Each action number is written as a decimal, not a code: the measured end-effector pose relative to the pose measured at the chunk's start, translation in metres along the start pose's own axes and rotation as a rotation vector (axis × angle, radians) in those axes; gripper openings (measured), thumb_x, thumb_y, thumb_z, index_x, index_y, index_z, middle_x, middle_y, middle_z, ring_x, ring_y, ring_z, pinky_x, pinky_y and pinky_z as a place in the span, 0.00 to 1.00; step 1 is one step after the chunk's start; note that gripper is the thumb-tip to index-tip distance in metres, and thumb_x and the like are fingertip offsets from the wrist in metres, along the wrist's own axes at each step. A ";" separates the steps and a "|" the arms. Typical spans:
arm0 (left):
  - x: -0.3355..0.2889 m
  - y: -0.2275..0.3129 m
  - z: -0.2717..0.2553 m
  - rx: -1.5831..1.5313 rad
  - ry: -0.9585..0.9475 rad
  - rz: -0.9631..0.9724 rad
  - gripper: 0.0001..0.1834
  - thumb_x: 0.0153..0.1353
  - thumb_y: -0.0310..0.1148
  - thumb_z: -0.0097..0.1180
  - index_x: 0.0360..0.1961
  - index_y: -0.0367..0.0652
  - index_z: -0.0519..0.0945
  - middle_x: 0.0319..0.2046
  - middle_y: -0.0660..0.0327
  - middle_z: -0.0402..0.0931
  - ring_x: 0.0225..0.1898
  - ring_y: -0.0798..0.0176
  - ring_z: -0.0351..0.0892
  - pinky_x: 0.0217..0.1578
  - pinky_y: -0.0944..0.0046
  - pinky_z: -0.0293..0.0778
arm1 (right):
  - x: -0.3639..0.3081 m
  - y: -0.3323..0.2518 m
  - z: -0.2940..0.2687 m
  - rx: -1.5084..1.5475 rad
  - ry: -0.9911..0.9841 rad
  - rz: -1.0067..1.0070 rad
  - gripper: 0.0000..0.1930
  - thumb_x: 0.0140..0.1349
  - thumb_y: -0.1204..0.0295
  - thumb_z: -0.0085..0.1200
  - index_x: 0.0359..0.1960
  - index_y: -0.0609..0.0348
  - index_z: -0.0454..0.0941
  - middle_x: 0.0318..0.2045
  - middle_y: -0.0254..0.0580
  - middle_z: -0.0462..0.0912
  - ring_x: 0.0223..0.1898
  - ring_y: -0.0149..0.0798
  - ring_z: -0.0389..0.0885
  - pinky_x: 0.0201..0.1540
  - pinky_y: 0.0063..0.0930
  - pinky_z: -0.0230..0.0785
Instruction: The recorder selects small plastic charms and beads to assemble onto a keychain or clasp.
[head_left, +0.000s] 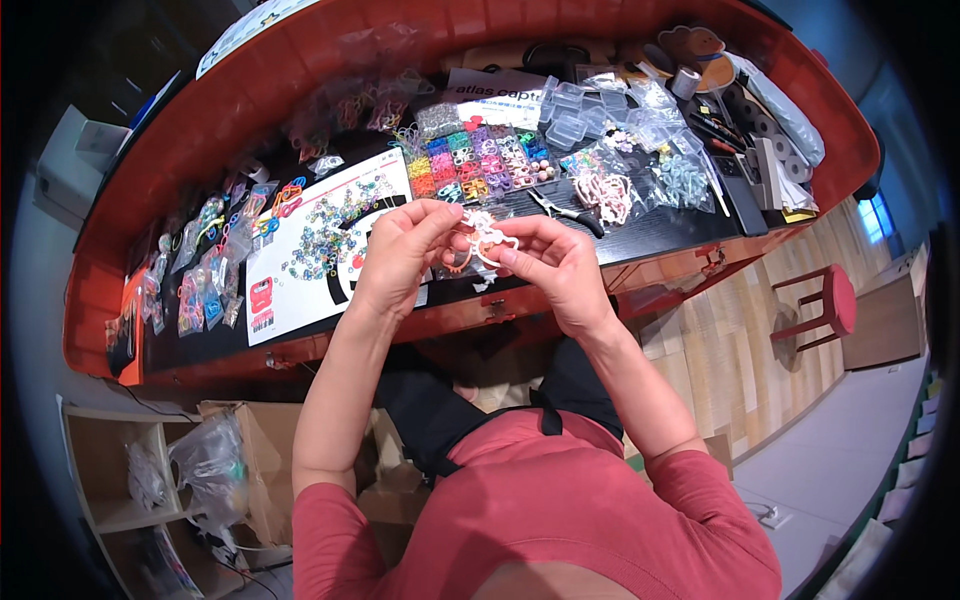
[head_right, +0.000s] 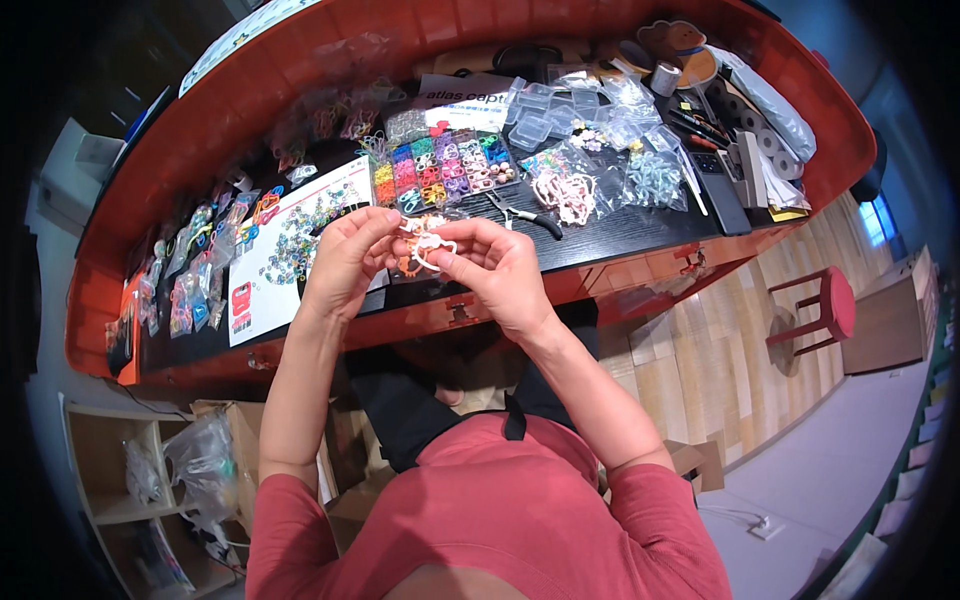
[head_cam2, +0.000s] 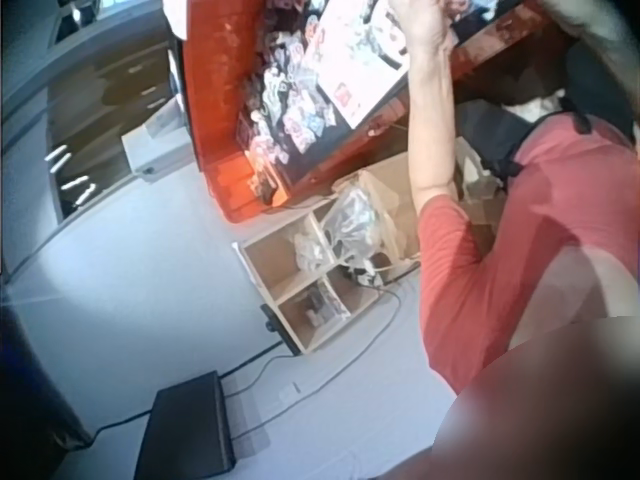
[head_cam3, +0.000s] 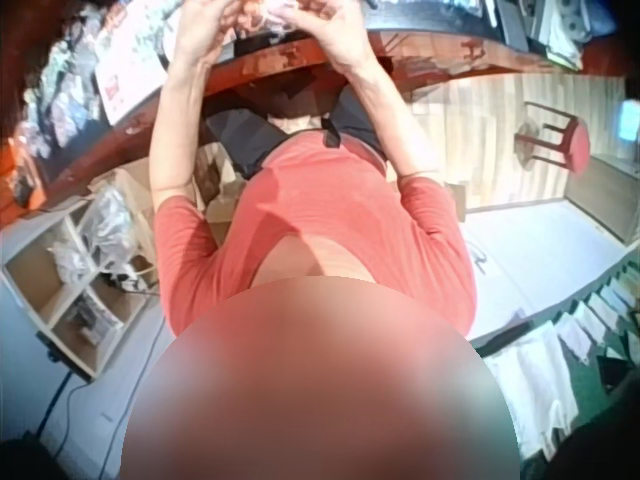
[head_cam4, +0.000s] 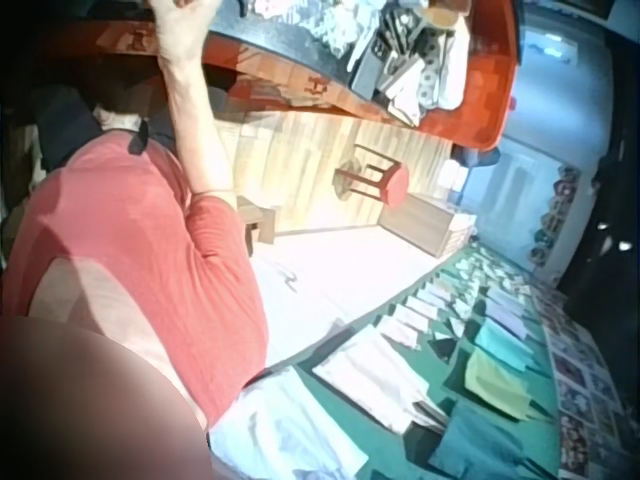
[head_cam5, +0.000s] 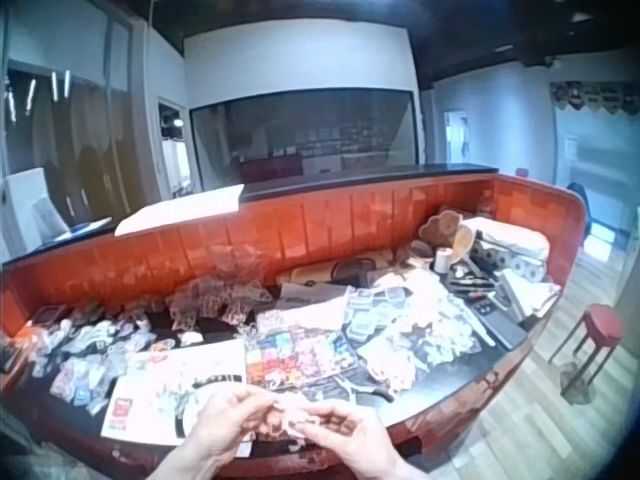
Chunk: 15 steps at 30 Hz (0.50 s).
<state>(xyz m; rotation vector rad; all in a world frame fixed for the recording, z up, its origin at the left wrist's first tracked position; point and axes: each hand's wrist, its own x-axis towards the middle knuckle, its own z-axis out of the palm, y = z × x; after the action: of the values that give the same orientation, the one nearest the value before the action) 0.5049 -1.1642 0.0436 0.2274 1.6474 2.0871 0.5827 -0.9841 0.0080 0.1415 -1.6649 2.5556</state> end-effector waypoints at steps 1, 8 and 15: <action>0.001 0.000 0.002 0.013 0.038 0.018 0.09 0.65 0.32 0.57 0.37 0.36 0.79 0.29 0.59 0.81 0.27 0.72 0.80 0.27 0.74 0.74 | -0.001 0.003 -0.001 0.001 0.003 0.004 0.11 0.62 0.80 0.57 0.46 0.65 0.80 0.42 0.39 0.83 0.40 0.26 0.81 0.45 0.21 0.74; -0.002 -0.005 -0.003 0.052 0.030 0.072 0.10 0.68 0.33 0.54 0.40 0.36 0.75 0.32 0.57 0.81 0.34 0.67 0.84 0.32 0.72 0.80 | -0.007 0.015 -0.001 -0.520 0.087 -0.502 0.10 0.51 0.84 0.59 0.35 0.61 0.84 0.40 0.42 0.81 0.46 0.37 0.79 0.50 0.29 0.72; -0.002 -0.008 -0.005 0.037 0.006 0.091 0.08 0.68 0.34 0.54 0.41 0.40 0.74 0.32 0.61 0.80 0.33 0.69 0.83 0.33 0.70 0.81 | -0.012 0.026 0.001 -0.300 0.094 -0.345 0.11 0.58 0.84 0.54 0.42 0.63 0.80 0.41 0.41 0.81 0.46 0.32 0.78 0.47 0.24 0.72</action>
<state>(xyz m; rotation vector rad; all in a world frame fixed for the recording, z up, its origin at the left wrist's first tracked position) 0.5067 -1.1682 0.0352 0.3141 1.7093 2.1269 0.5910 -0.9955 -0.0172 0.2568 -1.7840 2.0127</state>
